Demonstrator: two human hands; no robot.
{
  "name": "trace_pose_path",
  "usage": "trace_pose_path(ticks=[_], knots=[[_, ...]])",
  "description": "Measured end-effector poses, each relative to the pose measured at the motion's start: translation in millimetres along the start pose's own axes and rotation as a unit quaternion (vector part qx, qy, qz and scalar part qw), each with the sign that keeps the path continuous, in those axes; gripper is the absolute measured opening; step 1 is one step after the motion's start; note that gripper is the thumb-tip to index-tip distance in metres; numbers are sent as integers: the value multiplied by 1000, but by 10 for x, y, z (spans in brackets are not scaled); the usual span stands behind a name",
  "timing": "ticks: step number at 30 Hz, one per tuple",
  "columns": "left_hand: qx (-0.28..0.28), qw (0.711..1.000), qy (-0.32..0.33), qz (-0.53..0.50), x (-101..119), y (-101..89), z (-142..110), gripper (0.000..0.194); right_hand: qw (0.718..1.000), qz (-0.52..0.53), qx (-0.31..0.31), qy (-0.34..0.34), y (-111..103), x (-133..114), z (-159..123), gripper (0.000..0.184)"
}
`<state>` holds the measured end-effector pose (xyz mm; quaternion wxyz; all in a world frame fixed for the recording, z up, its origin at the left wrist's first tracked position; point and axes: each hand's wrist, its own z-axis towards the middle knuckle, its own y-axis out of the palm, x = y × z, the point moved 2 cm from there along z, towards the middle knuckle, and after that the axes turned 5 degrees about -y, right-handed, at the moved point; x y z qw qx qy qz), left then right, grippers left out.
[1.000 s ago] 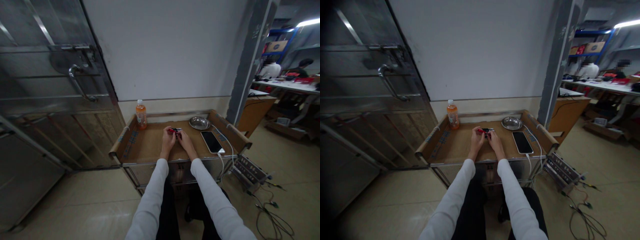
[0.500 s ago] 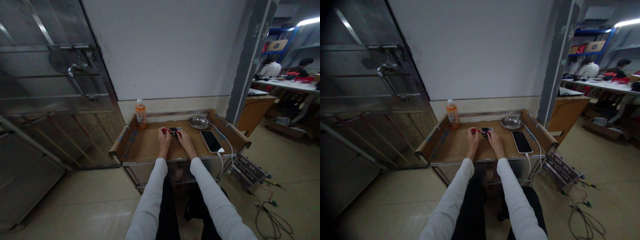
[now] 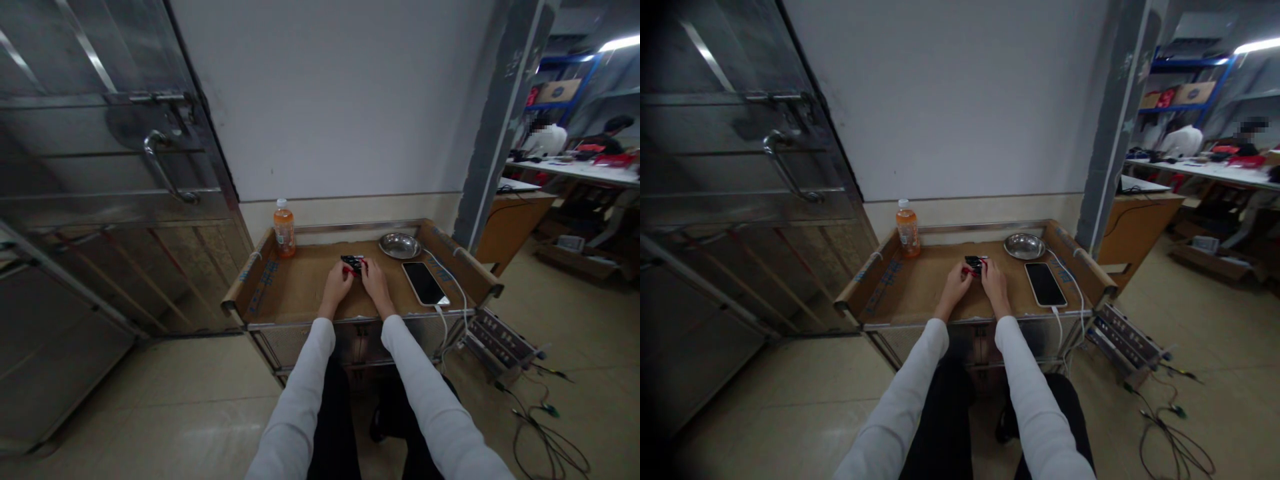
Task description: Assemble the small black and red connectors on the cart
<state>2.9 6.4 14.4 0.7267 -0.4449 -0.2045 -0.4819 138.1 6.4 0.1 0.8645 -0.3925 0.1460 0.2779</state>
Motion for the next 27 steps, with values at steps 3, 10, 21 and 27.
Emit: trace_pose_path(ticks=[3, 10, 21, 27], knots=[[-47, 995, 17, 86, 39, 20, -18, 12, 1000, -5, 0, 2, -11, -9, 4, 29], [-51, 964, 32, 261, 105, 56, -64, 13, 1000, -5, 13, 0, -9, -6, 8, 26], [-21, 964, 22, 263, 65, 76, -27, 12, 998, -21, -48, -34, 20, -22, 0, 27], [66, 974, 24, 216, 119, 32, -3, 18, 995, -55, -79, -35, 10, -60, -16, 28]])
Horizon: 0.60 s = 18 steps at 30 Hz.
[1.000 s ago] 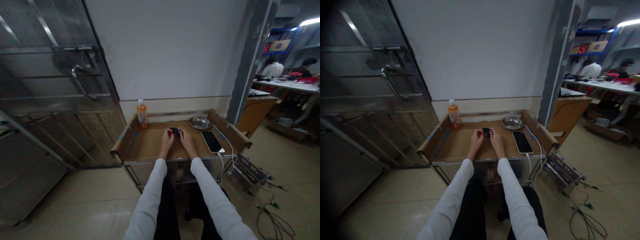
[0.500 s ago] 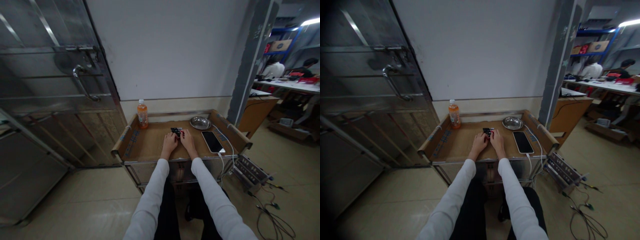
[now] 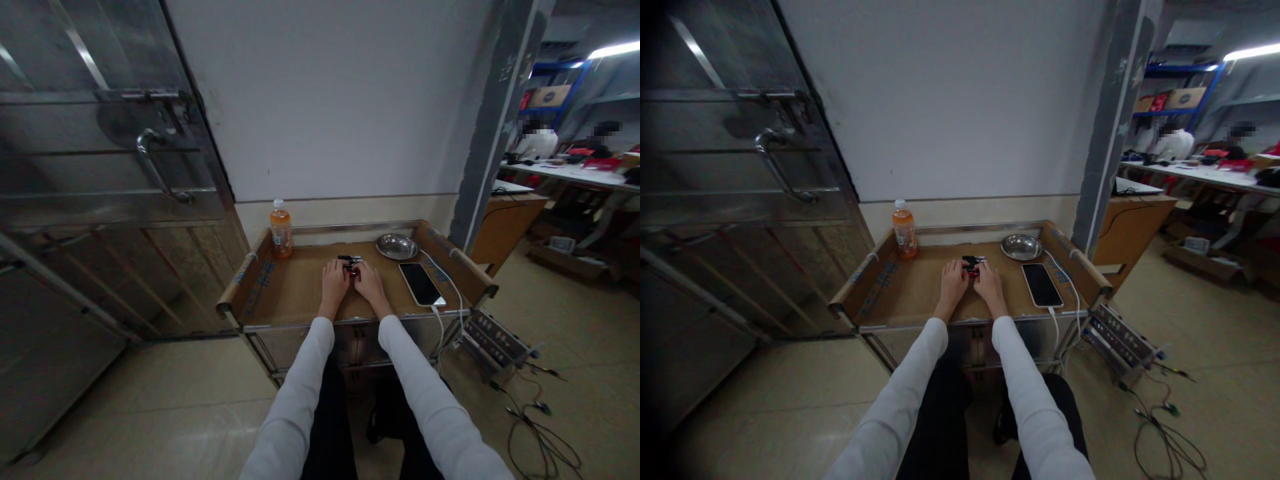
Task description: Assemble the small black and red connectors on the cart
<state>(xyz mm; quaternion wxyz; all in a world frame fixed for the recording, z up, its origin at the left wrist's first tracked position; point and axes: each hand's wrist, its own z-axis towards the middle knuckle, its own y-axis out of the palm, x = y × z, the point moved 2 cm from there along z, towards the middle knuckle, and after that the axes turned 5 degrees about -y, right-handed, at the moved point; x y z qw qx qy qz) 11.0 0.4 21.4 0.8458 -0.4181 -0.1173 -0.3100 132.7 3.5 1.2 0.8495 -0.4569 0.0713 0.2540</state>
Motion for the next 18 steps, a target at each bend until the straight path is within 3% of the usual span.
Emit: trace_pose_path(ticks=[5, 8, 10, 14, 18], knots=[[109, 989, -46, -92, -80, -126, 9, 19, 1000, -17, -23, -1, -2, -9, -8, 32], [112, 980, -77, -145, -259, -216, 21, 20, 999, -21, -25, -2, 1, -6, -12, 33], [65, 978, -93, -176, -415, -304, 19, 19, 999, -22, -27, 0, 1, -6, -15, 34], [-146, 969, -76, -185, -664, -541, -83, 14, 999, -22, -26, 8, -6, -14, -17, 31], [-236, 957, -49, -160, -743, -750, -234, 28, 1000, -21, -21, 7, -19, -25, -16, 31]])
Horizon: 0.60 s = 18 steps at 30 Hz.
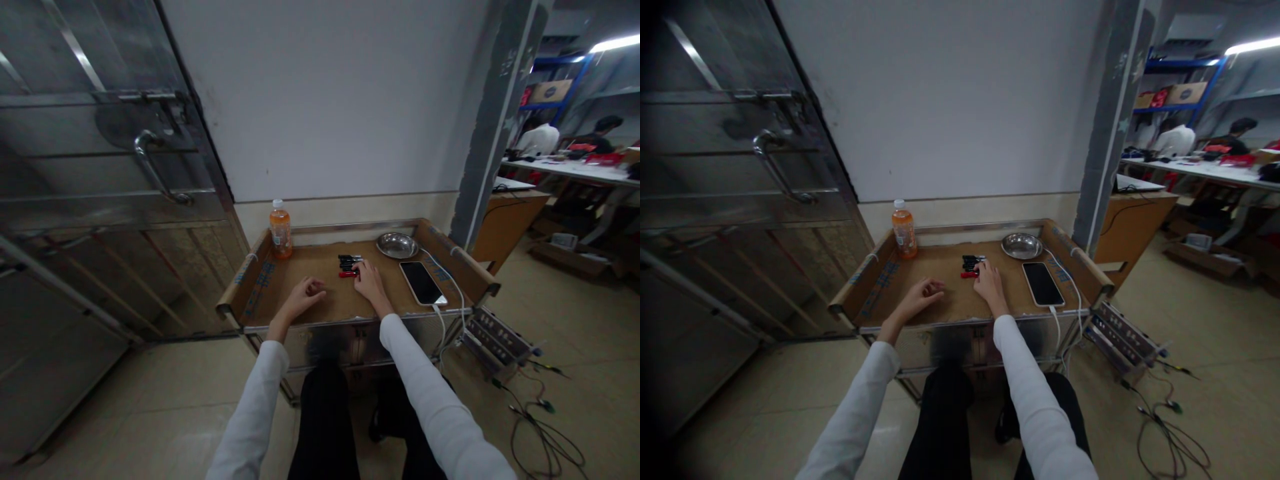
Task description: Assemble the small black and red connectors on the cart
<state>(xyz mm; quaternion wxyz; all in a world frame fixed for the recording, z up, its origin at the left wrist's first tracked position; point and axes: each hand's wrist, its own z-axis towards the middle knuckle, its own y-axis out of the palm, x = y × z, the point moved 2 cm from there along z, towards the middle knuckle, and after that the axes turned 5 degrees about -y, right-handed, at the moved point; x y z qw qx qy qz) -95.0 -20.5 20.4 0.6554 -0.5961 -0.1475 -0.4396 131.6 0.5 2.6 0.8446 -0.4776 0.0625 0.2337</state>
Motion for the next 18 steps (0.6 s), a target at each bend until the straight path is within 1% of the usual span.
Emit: trace_pose_path(ticks=[3, 5, 9, 13, 15, 18], knots=[[-47, 998, 17, 23, 21, 28, -39, 29, 1000, 0, 5, -3, -7, 0, -2, 30], [-50, 998, 24, 29, 31, 83, -6, 24, 1000, 1, 9, -3, -9, 3, -3, 29], [0, 999, 30, 36, 45, 251, 111, 18, 1000, -5, 12, 3, -21, 2, 2, 26], [24, 998, 46, 19, 98, 492, 263, 5, 1000, -15, -11, 16, -48, -10, 7, 24], [38, 998, 54, 22, 137, 603, 361, 5, 999, -20, -18, 24, -65, -14, 3, 22], [63, 996, 47, 38, 181, 719, 516, 8, 999, -34, -19, 37, -86, -16, -5, 20]])
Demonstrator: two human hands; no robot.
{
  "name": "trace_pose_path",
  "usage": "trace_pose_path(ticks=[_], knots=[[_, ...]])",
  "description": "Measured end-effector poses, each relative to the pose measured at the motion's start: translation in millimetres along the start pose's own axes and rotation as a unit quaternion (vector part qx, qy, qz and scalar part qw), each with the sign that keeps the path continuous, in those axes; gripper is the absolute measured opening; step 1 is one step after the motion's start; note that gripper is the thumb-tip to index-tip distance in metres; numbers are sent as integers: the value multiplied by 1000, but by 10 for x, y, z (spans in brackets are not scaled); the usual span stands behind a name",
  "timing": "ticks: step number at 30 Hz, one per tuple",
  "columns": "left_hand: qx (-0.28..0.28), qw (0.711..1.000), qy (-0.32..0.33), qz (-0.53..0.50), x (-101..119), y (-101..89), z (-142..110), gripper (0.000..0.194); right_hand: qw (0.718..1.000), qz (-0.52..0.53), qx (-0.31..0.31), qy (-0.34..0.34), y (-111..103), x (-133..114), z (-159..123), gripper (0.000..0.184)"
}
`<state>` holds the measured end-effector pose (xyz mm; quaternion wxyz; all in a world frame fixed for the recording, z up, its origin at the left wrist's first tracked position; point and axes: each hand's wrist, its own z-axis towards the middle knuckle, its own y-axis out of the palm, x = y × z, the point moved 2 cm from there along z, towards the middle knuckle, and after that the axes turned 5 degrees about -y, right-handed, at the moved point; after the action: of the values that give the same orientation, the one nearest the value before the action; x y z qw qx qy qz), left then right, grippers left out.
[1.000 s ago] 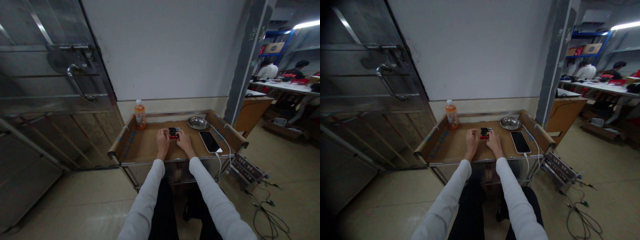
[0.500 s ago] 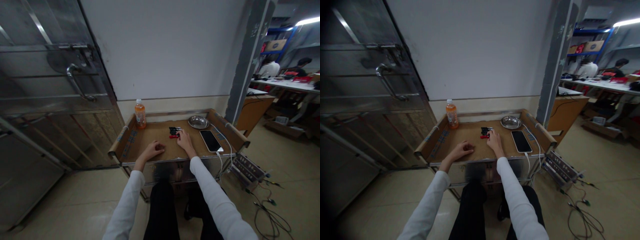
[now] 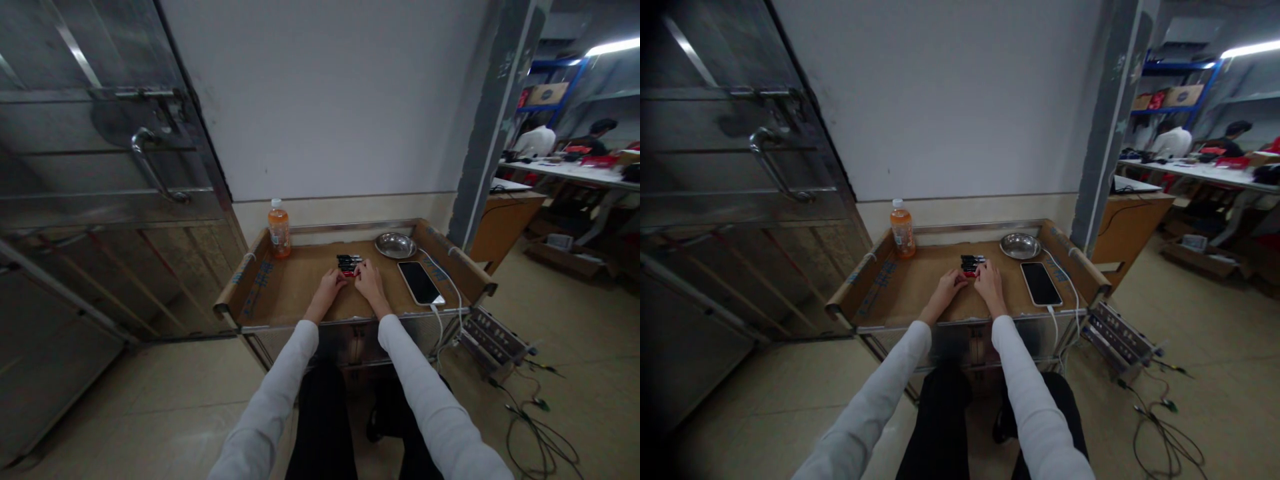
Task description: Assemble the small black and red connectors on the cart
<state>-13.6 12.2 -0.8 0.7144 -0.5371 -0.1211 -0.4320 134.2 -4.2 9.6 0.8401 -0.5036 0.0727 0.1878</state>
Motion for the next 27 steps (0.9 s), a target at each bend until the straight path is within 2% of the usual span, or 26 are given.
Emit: trace_pose_path(ticks=[8, 18, 23, 27], knots=[[23, 999, -1, 44, -28, 83, 205, 11, 999, -41, -1, 25, -29, -5, -3, 21], [17, 996, 7, 89, 5, 67, 202, 6, 998, -56, -6, 34, -3, 12, 9, 24], [63, 988, 0, 142, 35, 39, 193, 7, 996, -55, 38, 61, -31, 22, 15, 22], [141, 961, -73, 226, 34, -10, 187, 17, 989, -64, 72, 112, -12, 57, 18, 27]])
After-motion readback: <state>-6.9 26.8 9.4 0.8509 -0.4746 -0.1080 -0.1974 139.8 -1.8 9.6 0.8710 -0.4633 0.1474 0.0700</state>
